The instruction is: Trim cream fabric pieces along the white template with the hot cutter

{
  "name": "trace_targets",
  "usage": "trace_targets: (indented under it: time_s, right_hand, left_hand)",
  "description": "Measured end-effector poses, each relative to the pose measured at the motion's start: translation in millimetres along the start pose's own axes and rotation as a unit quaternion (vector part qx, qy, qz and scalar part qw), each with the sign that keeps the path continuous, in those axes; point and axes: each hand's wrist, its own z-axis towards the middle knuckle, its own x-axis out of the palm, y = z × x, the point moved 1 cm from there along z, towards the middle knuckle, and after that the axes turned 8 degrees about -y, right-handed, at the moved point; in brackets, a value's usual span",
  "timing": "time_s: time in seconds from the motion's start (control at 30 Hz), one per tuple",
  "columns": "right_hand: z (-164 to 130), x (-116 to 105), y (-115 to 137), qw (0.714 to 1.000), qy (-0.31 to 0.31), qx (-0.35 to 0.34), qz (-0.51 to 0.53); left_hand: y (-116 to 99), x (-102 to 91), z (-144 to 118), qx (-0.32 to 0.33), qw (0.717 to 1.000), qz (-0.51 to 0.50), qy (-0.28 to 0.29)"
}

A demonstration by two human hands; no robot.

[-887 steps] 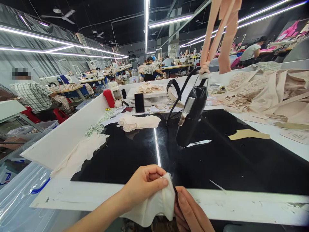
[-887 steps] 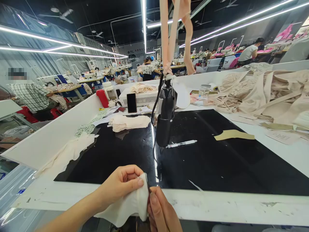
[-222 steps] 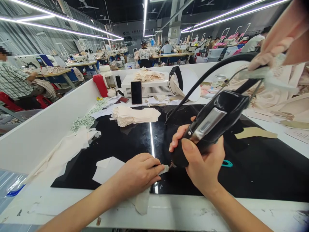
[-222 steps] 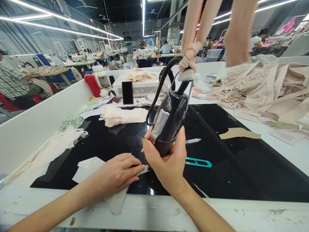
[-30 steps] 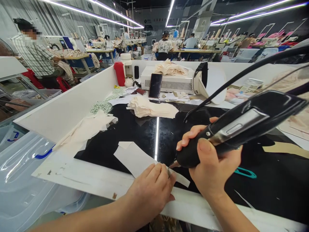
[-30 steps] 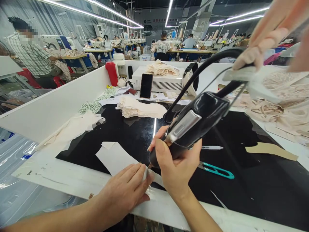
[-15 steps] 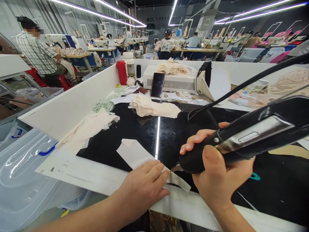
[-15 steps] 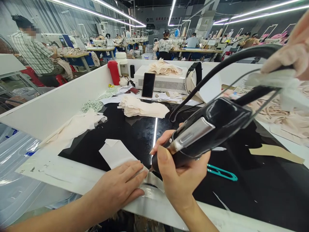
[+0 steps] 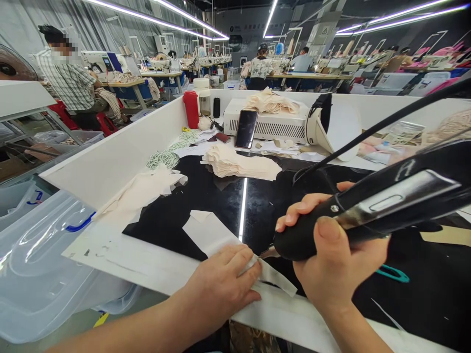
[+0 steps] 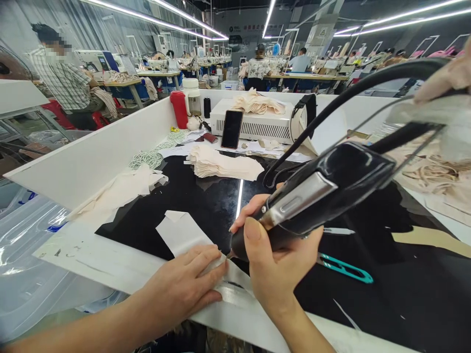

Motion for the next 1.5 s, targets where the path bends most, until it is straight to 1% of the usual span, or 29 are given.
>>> trace_targets:
  time_s: [0.23,0.47,0.67,0.77,0.87,0.97,1.07,1.2,1.27,1.37,1.5]
  right_hand:
    - [0.2,0.5,-1.5,1.000,0.007,0.011,-0.002]
    - [-0.1,8.7,-2.1,1.000,-0.002,0.017,0.017]
    - [-2.1,3.2,-10.6,0.999,0.003,0.034,-0.005]
    - [0.2,0.0,-17.3,0.999,0.004,0.045,-0.003]
    - [4.6,-1.0,-20.9,0.999,-0.004,0.051,-0.001]
    - [9.9,-1.2,-17.0,0.998,-0.025,0.055,-0.004]
    - [14.2,-2.0,-7.2,0.997,-0.044,0.057,-0.011]
    - [15.7,-5.7,5.2,0.995,-0.061,0.075,-0.014]
    - [14.7,-8.3,9.1,0.995,-0.063,0.073,-0.011]
    - [12.3,-11.8,11.9,0.997,-0.051,0.053,-0.002]
    - [9.5,-14.5,11.3,0.999,-0.030,0.041,0.016]
  left_hand:
    - [0.3,0.6,1.4,-0.007,1.000,0.001,-0.013]
    - [-1.9,4.5,0.6,-0.017,1.000,-0.009,-0.012]
    - [-0.6,10.3,-1.2,-0.012,1.000,-0.014,-0.016]
    - [9.6,8.9,-0.8,-0.019,0.998,-0.051,0.015]
    - [25.1,3.4,0.1,-0.013,0.996,-0.062,0.067]
    - [38.1,-0.2,0.0,0.004,0.995,-0.038,0.096]
    - [42.7,2.7,1.1,-0.010,0.996,0.013,0.090]
    - [36.8,11.3,8.2,-0.043,0.985,0.132,0.098]
    - [32.5,12.6,12.8,-0.059,0.978,0.166,0.112]
    - [28.6,9.1,17.1,-0.072,0.970,0.190,0.132]
    - [28.9,1.7,16.1,-0.067,0.972,0.188,0.127]
